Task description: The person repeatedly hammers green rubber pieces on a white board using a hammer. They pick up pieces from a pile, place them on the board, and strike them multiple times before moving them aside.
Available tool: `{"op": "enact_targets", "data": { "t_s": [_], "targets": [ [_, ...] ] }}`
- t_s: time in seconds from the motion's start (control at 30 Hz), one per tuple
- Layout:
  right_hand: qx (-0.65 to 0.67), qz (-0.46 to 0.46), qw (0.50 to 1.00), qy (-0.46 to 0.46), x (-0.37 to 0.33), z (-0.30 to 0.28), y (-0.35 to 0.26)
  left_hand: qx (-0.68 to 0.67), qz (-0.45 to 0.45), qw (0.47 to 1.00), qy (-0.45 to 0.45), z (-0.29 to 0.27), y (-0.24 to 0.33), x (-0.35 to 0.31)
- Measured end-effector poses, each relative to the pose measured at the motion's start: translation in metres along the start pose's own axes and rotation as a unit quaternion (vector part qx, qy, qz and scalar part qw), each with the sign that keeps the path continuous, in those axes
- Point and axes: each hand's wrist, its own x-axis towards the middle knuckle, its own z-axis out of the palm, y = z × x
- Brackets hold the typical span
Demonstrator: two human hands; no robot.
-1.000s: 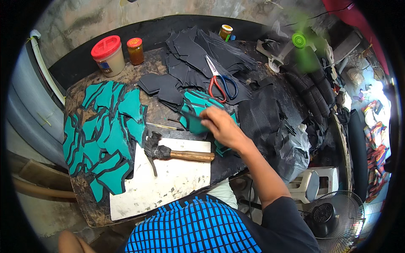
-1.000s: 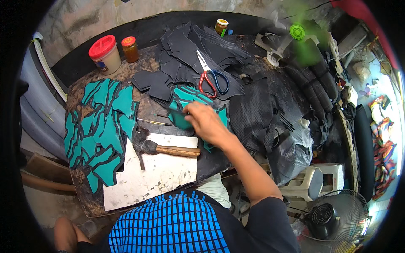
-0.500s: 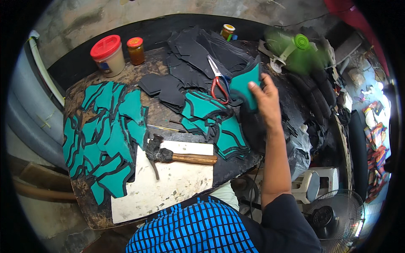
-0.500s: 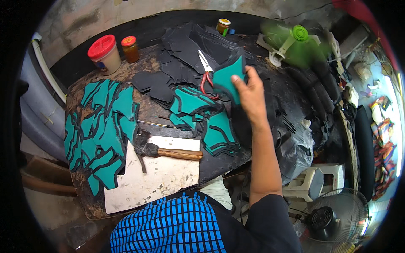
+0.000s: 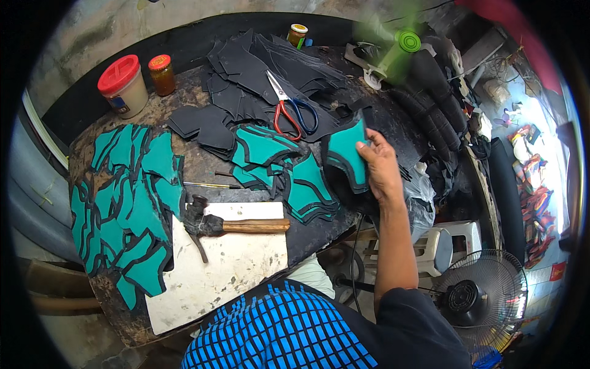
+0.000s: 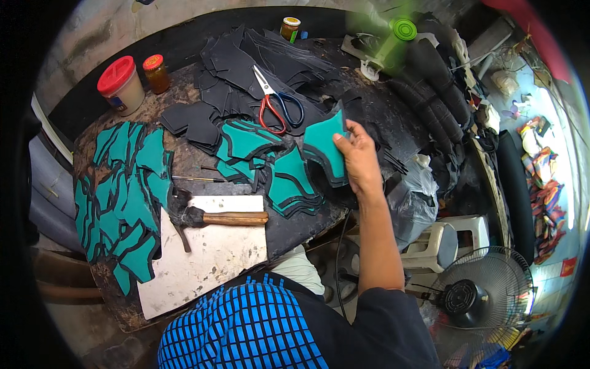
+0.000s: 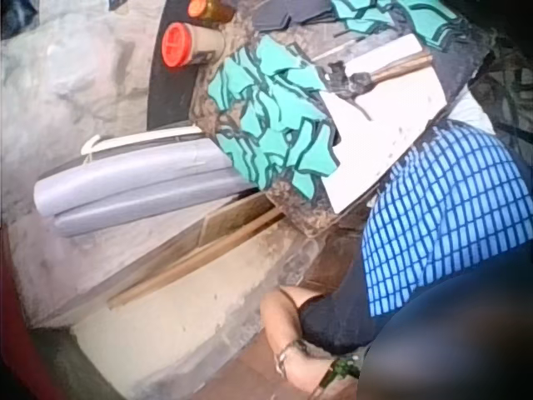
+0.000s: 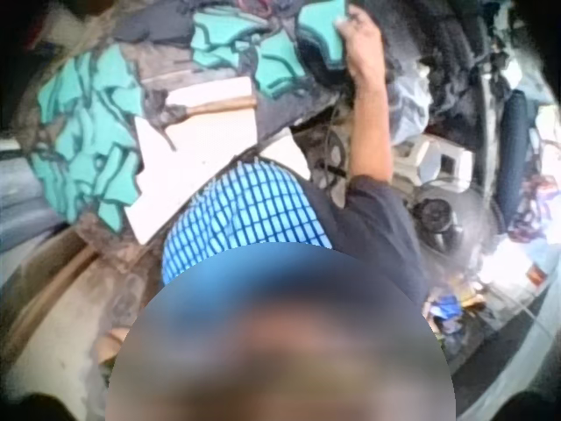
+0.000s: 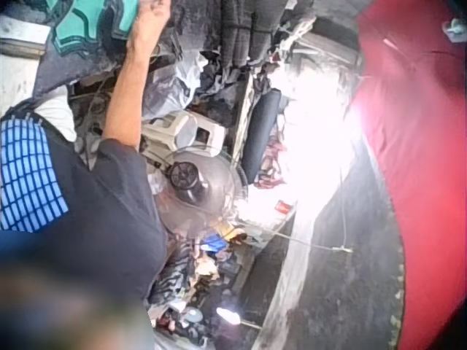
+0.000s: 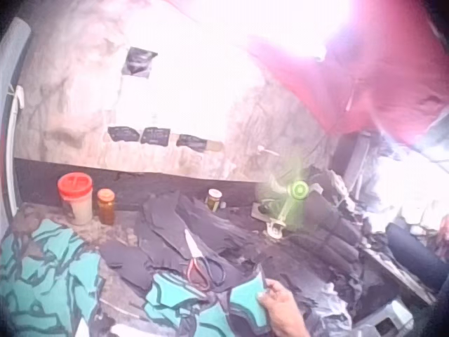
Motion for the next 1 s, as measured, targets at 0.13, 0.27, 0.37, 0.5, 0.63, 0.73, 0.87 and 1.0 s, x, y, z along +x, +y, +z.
{"op": "enact_targets", "data": {
  "t_s": [0.13,0.27,0.37,0.5,0.63,0.73,0.87,1.0],
  "targets": [
    [-0.167,0.063,0.984,-0.006,0.006,0.018,0.043,-0.001,0.002,1.000,-0.001,0.000,0.000,0.000],
    [-0.423,0.038,0.906,0.002,0.007,0.036,0.071,-0.003,0.003,1.000,-0.005,-0.001,-0.001,-0.001],
    [-0.403,0.067,0.913,-0.016,0.007,0.036,0.070,-0.006,-0.002,1.000,-0.007,-0.001,-0.002,-0.001],
    [-0.330,0.097,0.939,-0.019,0.008,0.035,0.056,-0.011,-0.003,1.000,-0.010,-0.002,-0.003,-0.001],
    [-0.139,0.070,0.988,-0.013,0.006,0.024,0.031,-0.011,-0.003,1.000,-0.013,-0.004,-0.002,-0.001],
    [0.053,0.018,0.998,-0.026,0.010,0.002,0.001,-0.013,-0.003,1.000,-0.015,-0.005,-0.001,0.000],
    [0.073,0.042,0.989,-0.124,0.006,-0.012,-0.009,-0.012,-0.001,1.000,-0.017,-0.007,-0.001,0.001],
    [-0.332,0.046,0.930,-0.148,-0.014,0.018,0.034,-0.013,-0.004,1.000,-0.020,-0.010,0.001,0.000]
  ]
}}
